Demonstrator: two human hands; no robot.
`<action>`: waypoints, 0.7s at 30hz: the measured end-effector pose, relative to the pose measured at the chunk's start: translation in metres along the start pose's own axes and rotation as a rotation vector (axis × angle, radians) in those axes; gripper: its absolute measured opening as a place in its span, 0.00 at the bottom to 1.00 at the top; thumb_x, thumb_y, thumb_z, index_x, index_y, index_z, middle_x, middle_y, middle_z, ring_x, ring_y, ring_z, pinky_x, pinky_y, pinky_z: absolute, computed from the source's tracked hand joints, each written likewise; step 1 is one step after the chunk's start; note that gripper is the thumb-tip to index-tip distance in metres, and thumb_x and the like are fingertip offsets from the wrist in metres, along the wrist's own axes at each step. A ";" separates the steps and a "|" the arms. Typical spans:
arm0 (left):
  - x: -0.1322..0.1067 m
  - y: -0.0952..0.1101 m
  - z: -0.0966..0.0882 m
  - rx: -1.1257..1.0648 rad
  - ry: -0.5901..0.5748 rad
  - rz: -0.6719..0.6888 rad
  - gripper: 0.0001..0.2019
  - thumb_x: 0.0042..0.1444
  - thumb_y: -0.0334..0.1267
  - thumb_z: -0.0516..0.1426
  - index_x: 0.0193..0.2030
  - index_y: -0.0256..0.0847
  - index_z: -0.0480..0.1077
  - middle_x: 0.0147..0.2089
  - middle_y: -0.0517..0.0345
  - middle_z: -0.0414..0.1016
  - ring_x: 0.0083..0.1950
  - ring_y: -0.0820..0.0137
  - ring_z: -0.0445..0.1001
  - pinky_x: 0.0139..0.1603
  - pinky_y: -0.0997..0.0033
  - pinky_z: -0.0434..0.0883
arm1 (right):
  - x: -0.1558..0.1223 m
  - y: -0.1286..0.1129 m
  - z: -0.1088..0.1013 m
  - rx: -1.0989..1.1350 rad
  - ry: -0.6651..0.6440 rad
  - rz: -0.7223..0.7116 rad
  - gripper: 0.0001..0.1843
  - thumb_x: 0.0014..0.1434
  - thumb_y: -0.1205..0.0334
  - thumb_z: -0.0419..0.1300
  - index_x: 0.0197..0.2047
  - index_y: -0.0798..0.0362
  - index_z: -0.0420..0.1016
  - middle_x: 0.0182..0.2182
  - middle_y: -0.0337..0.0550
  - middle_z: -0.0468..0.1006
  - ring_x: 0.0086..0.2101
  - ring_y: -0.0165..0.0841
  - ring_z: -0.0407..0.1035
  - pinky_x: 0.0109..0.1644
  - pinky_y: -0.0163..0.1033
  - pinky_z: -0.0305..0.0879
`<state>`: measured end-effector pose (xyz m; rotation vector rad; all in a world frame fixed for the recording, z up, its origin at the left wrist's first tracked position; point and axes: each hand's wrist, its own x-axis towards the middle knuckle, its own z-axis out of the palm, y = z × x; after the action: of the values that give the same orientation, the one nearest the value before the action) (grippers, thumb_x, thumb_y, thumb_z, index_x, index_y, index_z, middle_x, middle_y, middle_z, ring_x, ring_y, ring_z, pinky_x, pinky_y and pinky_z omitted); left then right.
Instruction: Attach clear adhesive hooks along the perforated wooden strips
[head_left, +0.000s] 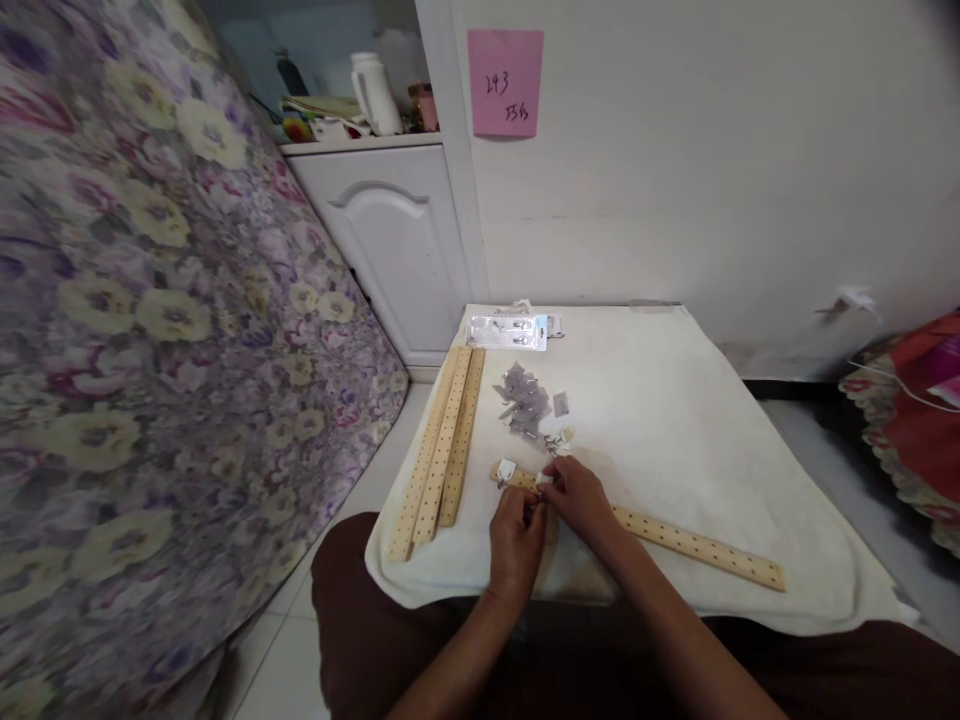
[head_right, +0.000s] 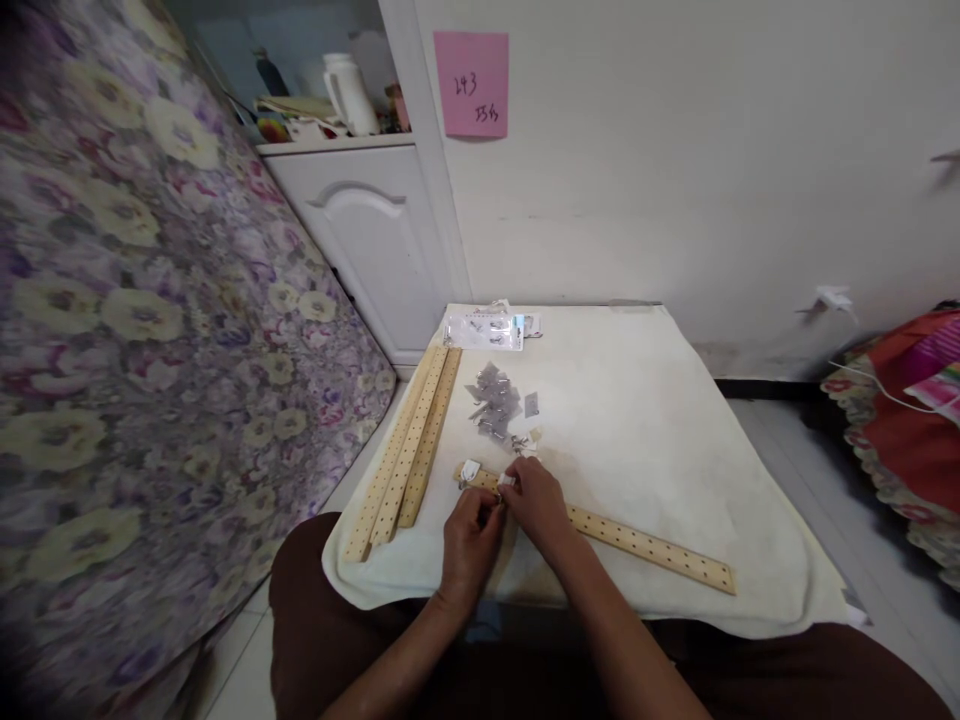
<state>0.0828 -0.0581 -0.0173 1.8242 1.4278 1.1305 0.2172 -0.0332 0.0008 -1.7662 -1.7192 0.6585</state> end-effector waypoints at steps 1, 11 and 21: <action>0.000 0.000 0.000 0.000 0.000 0.001 0.04 0.56 0.34 0.53 0.30 0.42 0.64 0.31 0.62 0.65 0.32 0.72 0.65 0.35 0.72 0.63 | 0.000 0.000 0.000 0.006 0.003 -0.003 0.05 0.52 0.65 0.59 0.35 0.53 0.71 0.30 0.39 0.72 0.31 0.31 0.67 0.37 0.35 0.59; -0.001 -0.002 0.000 0.017 0.012 -0.002 0.03 0.55 0.33 0.53 0.31 0.42 0.64 0.30 0.63 0.65 0.32 0.72 0.65 0.34 0.72 0.63 | -0.006 0.003 -0.007 0.118 0.071 -0.045 0.10 0.54 0.65 0.57 0.41 0.54 0.71 0.36 0.43 0.74 0.34 0.32 0.69 0.40 0.37 0.64; -0.002 -0.004 0.000 0.021 0.029 -0.018 0.02 0.54 0.35 0.54 0.30 0.42 0.64 0.29 0.64 0.65 0.29 0.73 0.64 0.32 0.74 0.63 | -0.053 0.053 -0.047 -0.046 0.098 -0.040 0.13 0.51 0.60 0.61 0.42 0.50 0.74 0.42 0.46 0.73 0.42 0.39 0.67 0.48 0.44 0.63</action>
<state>0.0803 -0.0589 -0.0215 1.8125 1.4748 1.1422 0.2853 -0.0893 -0.0063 -1.7607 -1.7113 0.5107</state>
